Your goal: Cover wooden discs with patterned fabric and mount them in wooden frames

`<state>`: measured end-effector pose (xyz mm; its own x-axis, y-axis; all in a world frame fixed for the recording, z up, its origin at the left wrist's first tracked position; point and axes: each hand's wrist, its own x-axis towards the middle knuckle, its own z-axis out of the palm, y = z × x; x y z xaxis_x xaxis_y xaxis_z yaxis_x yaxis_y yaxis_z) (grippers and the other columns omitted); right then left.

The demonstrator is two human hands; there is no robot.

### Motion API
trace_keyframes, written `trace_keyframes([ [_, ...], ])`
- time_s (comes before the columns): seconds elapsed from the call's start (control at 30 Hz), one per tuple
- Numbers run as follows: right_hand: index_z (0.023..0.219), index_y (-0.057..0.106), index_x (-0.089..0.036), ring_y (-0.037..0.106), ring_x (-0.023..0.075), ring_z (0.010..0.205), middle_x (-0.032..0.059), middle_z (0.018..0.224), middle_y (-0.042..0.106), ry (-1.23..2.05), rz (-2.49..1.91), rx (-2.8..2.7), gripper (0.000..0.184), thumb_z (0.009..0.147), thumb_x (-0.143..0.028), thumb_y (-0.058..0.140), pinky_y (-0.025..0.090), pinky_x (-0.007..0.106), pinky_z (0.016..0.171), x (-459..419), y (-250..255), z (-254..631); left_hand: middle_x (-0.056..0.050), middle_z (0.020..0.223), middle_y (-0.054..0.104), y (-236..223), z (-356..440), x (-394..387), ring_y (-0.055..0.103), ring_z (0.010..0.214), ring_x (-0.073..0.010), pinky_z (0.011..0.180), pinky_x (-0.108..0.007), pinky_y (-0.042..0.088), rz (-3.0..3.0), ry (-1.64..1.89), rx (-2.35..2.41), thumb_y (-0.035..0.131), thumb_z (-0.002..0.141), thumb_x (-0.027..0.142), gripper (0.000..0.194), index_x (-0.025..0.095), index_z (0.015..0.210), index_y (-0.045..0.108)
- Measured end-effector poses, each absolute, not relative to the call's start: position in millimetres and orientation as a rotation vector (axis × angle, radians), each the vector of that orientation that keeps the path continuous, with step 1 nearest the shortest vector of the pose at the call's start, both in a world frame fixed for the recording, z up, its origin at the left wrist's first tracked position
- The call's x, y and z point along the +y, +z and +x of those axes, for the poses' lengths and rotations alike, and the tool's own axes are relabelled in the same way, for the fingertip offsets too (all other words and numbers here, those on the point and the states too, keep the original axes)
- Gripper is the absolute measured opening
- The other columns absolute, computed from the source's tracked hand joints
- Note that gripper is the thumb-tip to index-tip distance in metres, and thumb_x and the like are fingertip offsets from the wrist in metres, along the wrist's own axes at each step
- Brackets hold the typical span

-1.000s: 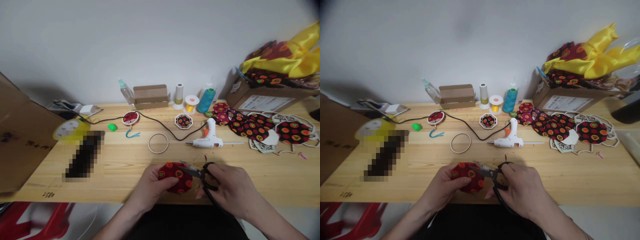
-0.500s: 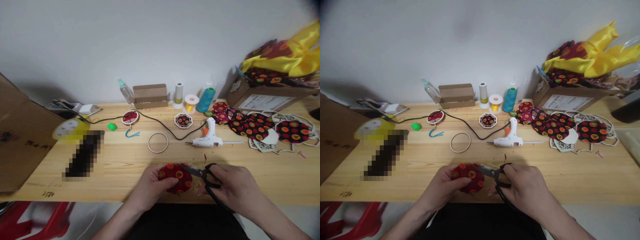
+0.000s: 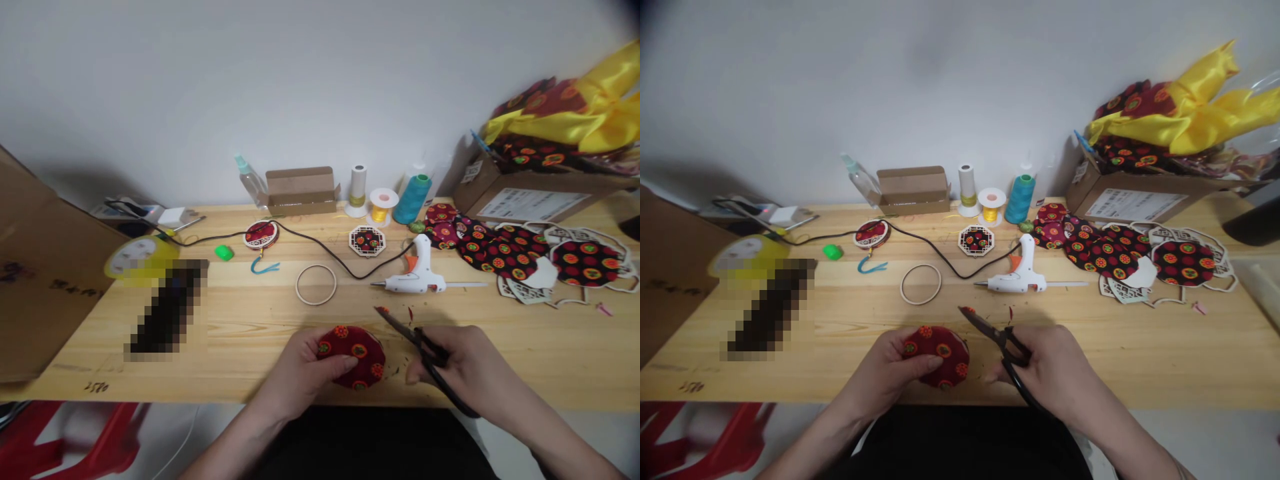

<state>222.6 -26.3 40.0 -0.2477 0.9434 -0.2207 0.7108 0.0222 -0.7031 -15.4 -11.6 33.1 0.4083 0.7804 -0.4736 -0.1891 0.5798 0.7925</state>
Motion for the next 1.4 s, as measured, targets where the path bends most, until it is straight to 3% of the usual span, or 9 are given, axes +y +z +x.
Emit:
trace_keyframes([
  [0.13,0.055,0.047,-0.020,0.044,0.0114,0.049,-0.0032,0.049,0.052,1.287,-1.644,-1.741,0.037,0.068,-0.048,0.068,0.030,0.024,0.045,-19.8,45.3,218.4,-0.005,0.084,0.078,34.9,-14.1,-11.9,0.071,0.073,-0.0157,0.070,-0.023,0.054,0.747,0.639,0.961,0.075,0.067,0.015,0.021,0.017,0.088,0.077],
  [0.37,0.072,0.060,-0.018,0.044,0.0102,0.054,-0.0047,0.058,0.052,1.528,-1.496,-1.557,0.035,0.056,-0.040,0.081,0.034,0.023,0.050,-8.7,50.4,200.9,-0.005,0.090,0.077,32.3,-12.2,-13.2,0.071,0.078,-0.0171,0.074,-0.026,0.053,0.772,0.512,0.897,0.072,0.071,0.016,0.025,0.018,0.096,0.074],
  [0.63,0.067,0.053,-0.018,0.040,0.0083,0.056,-0.0057,0.060,0.047,1.697,-1.365,-1.478,0.030,0.063,-0.035,0.078,0.033,0.022,0.050,-5.3,48.4,192.3,-0.004,0.099,0.074,33.1,-12.9,-11.6,0.069,0.088,-0.0201,0.077,-0.029,0.052,0.944,0.466,0.938,0.071,0.070,0.010,0.040,0.019,0.108,0.064],
  [0.93,0.068,0.045,-0.020,0.036,0.0082,0.056,-0.0061,0.062,0.042,1.615,-1.341,-1.514,0.028,0.071,-0.033,0.069,0.031,0.022,0.050,-9.1,37.9,192.0,-0.006,0.112,0.071,34.3,-11.7,-9.9,0.068,0.093,-0.0207,0.080,-0.033,0.052,0.925,0.458,0.961,0.072,0.072,0.013,0.059,0.024,0.127,0.052],
  [1.03,0.070,0.044,-0.020,0.041,0.0082,0.056,-0.0049,0.064,0.048,1.596,-1.349,-1.374,0.030,0.069,-0.036,0.070,0.036,0.022,0.052,-10.6,36.3,188.3,-0.006,0.111,0.071,32.8,-10.5,-12.0,0.068,0.093,-0.0200,0.084,-0.033,0.052,0.757,0.605,0.935,0.079,0.067,0.014,0.060,0.022,0.122,0.056],
  [1.17,0.069,0.043,-0.021,0.043,0.0081,0.053,-0.0053,0.061,0.049,1.504,-1.402,-1.201,0.034,0.065,-0.038,0.072,0.038,0.022,0.050,-10.5,34.6,180.1,-0.008,0.100,0.074,30.0,-4.7,-16.1,0.069,0.090,-0.0199,0.086,-0.031,0.051,0.592,0.786,0.828,0.079,0.067,0.017,0.042,0.015,0.108,0.068],
  [1.4,0.064,0.044,-0.021,0.042,0.0088,0.053,-0.0045,0.060,0.049,1.368,-1.472,-1.125,0.033,0.062,-0.041,0.071,0.040,0.024,0.051,-10.1,35.1,166.7,-0.008,0.083,0.076,29.6,4.9,-19.3,0.068,0.071,-0.0141,0.065,-0.022,0.053,0.451,0.846,0.909,0.082,0.065,0.019,0.031,0.014,0.095,0.075],
])
